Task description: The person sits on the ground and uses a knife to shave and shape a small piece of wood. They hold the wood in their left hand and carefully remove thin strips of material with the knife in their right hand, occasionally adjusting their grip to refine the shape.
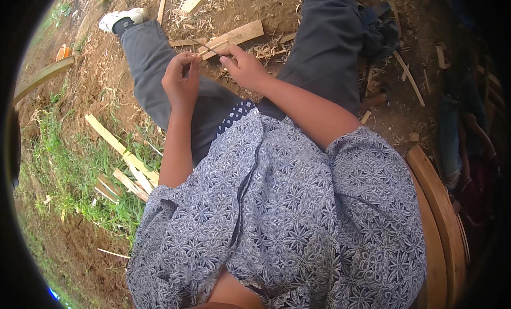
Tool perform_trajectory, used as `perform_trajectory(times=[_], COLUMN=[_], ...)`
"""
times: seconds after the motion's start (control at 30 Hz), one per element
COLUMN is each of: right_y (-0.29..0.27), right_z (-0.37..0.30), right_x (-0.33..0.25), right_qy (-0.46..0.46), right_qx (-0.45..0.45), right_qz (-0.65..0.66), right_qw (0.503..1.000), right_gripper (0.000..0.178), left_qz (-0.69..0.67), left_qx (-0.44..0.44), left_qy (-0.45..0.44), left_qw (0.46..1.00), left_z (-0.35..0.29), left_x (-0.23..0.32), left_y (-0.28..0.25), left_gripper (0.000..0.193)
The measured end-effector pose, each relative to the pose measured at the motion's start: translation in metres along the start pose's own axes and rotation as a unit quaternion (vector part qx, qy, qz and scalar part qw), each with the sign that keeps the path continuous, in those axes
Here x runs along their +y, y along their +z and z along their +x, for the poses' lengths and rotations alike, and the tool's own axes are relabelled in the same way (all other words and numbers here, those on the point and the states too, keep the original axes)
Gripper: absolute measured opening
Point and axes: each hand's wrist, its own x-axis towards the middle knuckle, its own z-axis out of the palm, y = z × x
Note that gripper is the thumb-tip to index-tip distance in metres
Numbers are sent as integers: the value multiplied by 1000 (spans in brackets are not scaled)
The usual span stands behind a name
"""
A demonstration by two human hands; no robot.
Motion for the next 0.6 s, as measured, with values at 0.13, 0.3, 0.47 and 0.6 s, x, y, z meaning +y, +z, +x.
perform_trajectory(times=[0.13, 0.3, 0.47, 0.6], right_y=[-3, -4, 2, -2], right_z=[17, 8, -1, 3], right_x=[24, 13, 7, 3], right_qy=[17, 26, -72, -25], right_qx=[21, 8, 11, -2], right_qz=[-37, 11, 53, 24], right_qw=[999, 1000, 996, 999], right_gripper=[33, 32, 32, 32], left_qz=[-8, -12, -14, -27], left_qx=[4, 23, 8, 14], left_qy=[7, 8, -15, -25], left_qw=[1000, 1000, 1000, 999], left_z=[3, 1, 2, 1], left_x=[0, -5, -4, -7], left_y=[3, 4, 1, 2], left_gripper=[12, 11, 8, 7])
